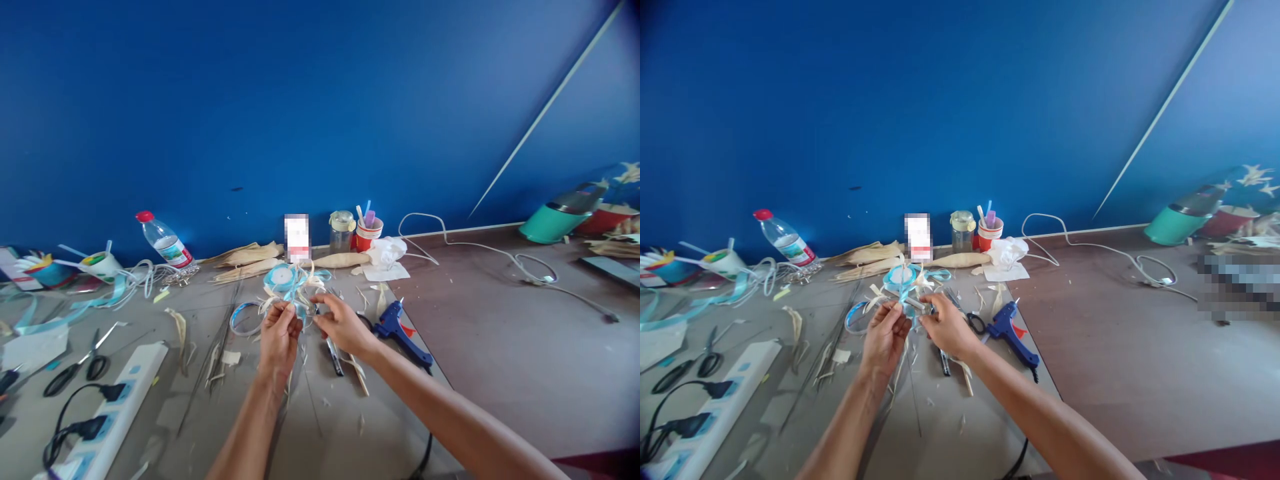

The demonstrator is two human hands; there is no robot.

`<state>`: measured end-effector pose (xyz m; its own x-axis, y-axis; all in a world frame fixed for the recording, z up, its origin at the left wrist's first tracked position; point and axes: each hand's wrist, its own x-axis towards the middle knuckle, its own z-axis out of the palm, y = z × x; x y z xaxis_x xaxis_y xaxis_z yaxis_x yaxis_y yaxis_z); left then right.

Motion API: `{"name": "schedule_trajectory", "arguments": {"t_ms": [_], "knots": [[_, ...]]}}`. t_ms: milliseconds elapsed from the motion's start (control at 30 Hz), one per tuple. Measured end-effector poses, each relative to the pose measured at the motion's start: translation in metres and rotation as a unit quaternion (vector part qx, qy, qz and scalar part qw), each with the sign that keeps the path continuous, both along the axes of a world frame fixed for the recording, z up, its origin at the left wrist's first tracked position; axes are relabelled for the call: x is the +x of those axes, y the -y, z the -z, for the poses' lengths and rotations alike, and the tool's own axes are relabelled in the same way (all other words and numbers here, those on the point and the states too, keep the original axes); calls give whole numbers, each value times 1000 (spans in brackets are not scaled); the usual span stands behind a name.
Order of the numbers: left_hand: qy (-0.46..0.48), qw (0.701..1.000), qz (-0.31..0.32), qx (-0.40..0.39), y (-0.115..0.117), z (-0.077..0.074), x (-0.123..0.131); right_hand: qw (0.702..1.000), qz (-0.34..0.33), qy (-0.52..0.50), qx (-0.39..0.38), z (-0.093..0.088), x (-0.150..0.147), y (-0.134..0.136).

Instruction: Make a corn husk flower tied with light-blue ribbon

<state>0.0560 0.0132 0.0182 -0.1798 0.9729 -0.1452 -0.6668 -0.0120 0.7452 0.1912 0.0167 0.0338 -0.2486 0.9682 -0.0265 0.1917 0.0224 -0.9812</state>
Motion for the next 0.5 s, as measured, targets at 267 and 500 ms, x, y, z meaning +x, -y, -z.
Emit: {"name": "schedule_trajectory", "arguments": {"t_ms": [267, 500], "knots": [[-38, 999, -8, -3, -1, 2, 0, 998, -57, -21, -22, -3, -20, -16], [-63, 997, -33, 12, -4, 5, -3, 990, -107, 86, 21, 3, -9, -18]]}}
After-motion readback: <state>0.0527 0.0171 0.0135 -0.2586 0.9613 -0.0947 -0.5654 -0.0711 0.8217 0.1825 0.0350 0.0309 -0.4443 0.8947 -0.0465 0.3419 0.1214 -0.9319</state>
